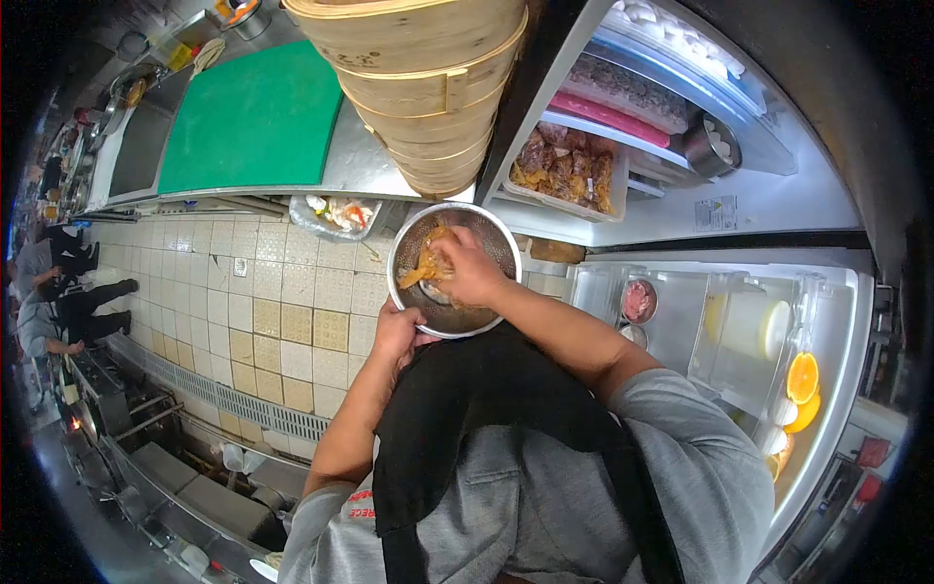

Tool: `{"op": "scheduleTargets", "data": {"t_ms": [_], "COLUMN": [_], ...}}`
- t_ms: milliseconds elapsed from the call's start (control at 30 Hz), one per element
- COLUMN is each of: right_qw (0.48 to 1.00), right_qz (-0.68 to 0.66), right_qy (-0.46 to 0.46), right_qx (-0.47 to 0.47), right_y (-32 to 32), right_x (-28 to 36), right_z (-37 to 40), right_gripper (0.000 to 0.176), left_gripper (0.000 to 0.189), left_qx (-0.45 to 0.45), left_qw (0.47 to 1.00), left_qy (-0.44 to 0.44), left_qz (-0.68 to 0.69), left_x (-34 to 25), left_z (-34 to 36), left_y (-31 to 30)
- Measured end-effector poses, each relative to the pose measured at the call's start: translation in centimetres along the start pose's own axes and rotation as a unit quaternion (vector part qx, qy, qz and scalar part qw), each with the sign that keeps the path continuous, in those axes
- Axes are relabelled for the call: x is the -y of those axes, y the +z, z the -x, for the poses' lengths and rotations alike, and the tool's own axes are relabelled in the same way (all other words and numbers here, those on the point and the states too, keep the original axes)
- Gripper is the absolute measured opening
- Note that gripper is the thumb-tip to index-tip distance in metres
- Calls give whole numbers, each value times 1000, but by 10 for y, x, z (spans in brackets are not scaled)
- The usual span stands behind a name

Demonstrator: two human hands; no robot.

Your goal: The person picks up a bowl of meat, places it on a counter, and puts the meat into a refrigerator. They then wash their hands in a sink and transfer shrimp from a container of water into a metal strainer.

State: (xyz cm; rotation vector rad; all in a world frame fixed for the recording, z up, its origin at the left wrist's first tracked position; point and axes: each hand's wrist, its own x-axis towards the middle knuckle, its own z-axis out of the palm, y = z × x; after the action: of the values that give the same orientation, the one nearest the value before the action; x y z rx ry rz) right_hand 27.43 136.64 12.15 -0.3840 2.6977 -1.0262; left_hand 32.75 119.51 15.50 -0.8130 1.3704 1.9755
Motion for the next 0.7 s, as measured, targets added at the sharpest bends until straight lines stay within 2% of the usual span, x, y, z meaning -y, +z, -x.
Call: {"op": "scheduleTargets", "data": {"t_ms": [33,67,100,167,200,233,267,333,400,500,567,633,700], "right_qw": [1000,979,918,853,797,827,818,835,839,839,838,806,799], "right_qz": [0,-170,-332,-492,-565,-537,-549,-505,-504,-505,-505,-556,-559], "right_qy": [0,91,178,157,200,152,167,217,204,194,197,195,216], "right_qx": [-1,63,125,73,81,69,51,5,30,60,68,57,51], "right_y": [-5,-26,-40,-47,-84,-100,-126,-170,-185,-207,-215,-205,-190], "right_x": [-7,-5,-8,-33,-14,-25,-19,1,-21,-50,-73,-106,-121], "right_z": [0,-1,-1,3,10,12,16,24,22,17,11,3,-11], "right_gripper": [66,65,63,59,52,52,50,47,47,44,41,33,27], "left_gripper": [52,52,52,52,52,52,53,53,53,55,54,54,58], "left_qx": [2,3,15,29,48,66,91,101,98,68,50,61,78], "left_qw": [1000,1000,999,999,999,998,996,995,992,995,996,996,994], "left_qy": [-16,-15,-27,-38,-22,-6,-7,7,22,16,31,2,-1], "left_qz": [3,3,11,21,15,9,16,-21,-76,-72,-61,70,78], "left_x": [1,2,3,0,-6,-8,-7,-11,-14,-16,-13,-8,-6], "left_z": [-1,-3,-4,-4,0,1,-4,-7,-10,-9,-4,2,2], "left_y": [-2,-4,-5,-1,6,10,9,16,20,13,7,4,17]}}
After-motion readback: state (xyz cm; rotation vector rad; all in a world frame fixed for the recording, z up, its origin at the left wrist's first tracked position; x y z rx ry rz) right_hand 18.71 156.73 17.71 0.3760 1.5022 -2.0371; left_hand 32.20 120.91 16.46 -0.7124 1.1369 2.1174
